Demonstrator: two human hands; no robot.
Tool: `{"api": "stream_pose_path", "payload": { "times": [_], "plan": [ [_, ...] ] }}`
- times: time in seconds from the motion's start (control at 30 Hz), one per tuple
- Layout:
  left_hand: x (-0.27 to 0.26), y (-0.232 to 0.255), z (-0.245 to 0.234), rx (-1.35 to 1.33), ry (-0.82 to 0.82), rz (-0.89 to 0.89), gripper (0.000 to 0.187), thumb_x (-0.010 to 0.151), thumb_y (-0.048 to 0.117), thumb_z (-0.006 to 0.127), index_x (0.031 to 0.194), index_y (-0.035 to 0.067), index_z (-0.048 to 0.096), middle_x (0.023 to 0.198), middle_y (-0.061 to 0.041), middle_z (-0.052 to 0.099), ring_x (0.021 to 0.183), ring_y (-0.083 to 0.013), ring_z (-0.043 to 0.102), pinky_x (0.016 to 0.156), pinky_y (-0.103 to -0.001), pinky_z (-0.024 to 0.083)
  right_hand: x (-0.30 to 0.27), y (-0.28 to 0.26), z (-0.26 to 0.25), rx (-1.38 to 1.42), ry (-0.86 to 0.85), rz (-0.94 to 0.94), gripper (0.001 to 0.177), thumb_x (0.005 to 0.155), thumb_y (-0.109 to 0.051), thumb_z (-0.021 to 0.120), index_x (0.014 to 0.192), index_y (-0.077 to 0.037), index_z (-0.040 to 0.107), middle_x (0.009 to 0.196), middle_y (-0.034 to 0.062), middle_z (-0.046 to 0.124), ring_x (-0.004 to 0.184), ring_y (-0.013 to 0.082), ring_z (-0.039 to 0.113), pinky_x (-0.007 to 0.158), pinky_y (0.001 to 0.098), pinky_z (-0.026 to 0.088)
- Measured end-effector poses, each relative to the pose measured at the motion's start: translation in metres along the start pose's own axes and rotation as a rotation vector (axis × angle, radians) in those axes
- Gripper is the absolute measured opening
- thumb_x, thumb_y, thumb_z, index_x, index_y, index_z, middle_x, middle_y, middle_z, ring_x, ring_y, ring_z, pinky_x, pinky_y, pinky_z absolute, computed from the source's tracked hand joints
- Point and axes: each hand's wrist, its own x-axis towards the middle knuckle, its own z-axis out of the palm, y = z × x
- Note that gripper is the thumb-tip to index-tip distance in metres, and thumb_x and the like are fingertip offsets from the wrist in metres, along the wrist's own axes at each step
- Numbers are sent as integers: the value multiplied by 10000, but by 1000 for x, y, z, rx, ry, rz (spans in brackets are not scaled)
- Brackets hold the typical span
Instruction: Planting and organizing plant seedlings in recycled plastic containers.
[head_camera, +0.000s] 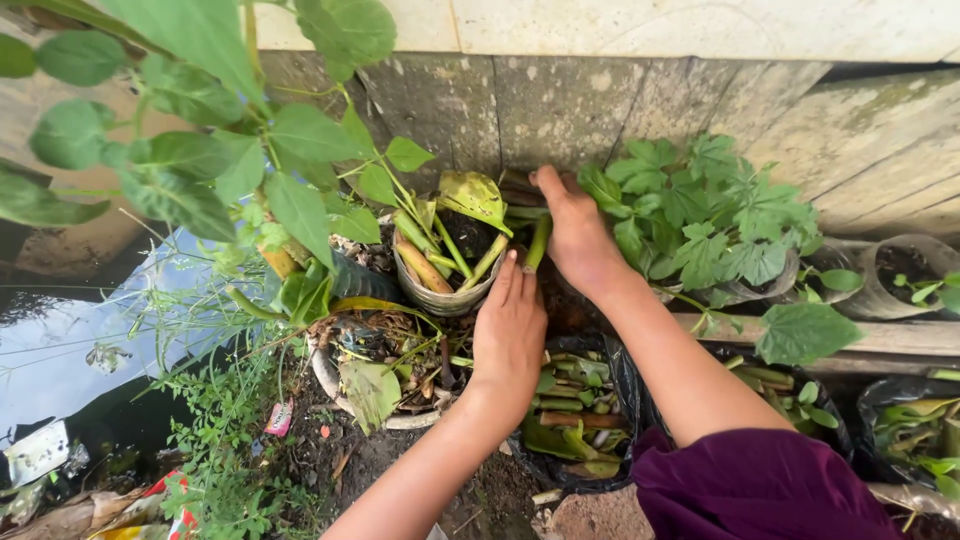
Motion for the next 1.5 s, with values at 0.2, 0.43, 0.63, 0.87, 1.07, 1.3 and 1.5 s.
{"api": "stream_pose_path", "payload": {
  "times": [0.2,0.43,0.63,0.87,1.07,1.3,1.5],
  "plan": [
    [-10,6,5,9,62,-63,628,938,334,515,1466,-4,493,1534,-158,443,1462,-316,313,1219,-473,38,3,9,21,-15,54,27,465,897,166,536,1317,-4,637,1241,297,663,1149,427,669,990,439,535],
    [-19,6,13,66,136,-125,685,915,302,466,1510,-29,396,1597,-184,349,1509,-303,228,1219,-441,37,2,12,32,-261,-56,38,568,790,77,578,1296,-145,708,1104,207,712,938,379,712,822,470,579],
    [-22,3,10,63,154,-124,714,902,302,471,1520,-41,377,1600,-195,344,1513,-303,221,1224,-428,45,2,21,37,-729,-379,36,669,823,61,614,1427,-226,601,1226,175,640,849,342,726,559,492,585],
    [-22,2,11,45,189,-133,706,888,285,488,1504,-49,401,1602,-208,340,1516,-310,229,1226,-419,63,-3,36,34,-429,-164,-33,476,965,56,613,1412,-102,652,1227,212,640,970,353,705,724,453,603],
    [-17,6,16,62,220,-162,686,900,272,479,1503,-47,410,1606,-208,336,1522,-299,228,1231,-408,71,11,45,38,-403,-167,-113,177,839,9,662,950,-78,768,968,197,736,900,381,713,774,541,568],
    [-17,5,14,33,214,-167,688,895,258,480,1505,-53,407,1607,-213,332,1520,-298,227,1228,-401,72,0,33,26,-44,-102,-144,145,789,15,590,846,20,724,858,284,688,806,394,709,686,469,565],
    [-18,7,13,43,210,-173,690,892,256,489,1505,-52,410,1608,-209,326,1521,-302,221,1231,-405,68,-30,37,22,-115,-388,103,130,869,18,566,805,80,660,839,314,667,811,433,692,702,498,552]
  ]
}}
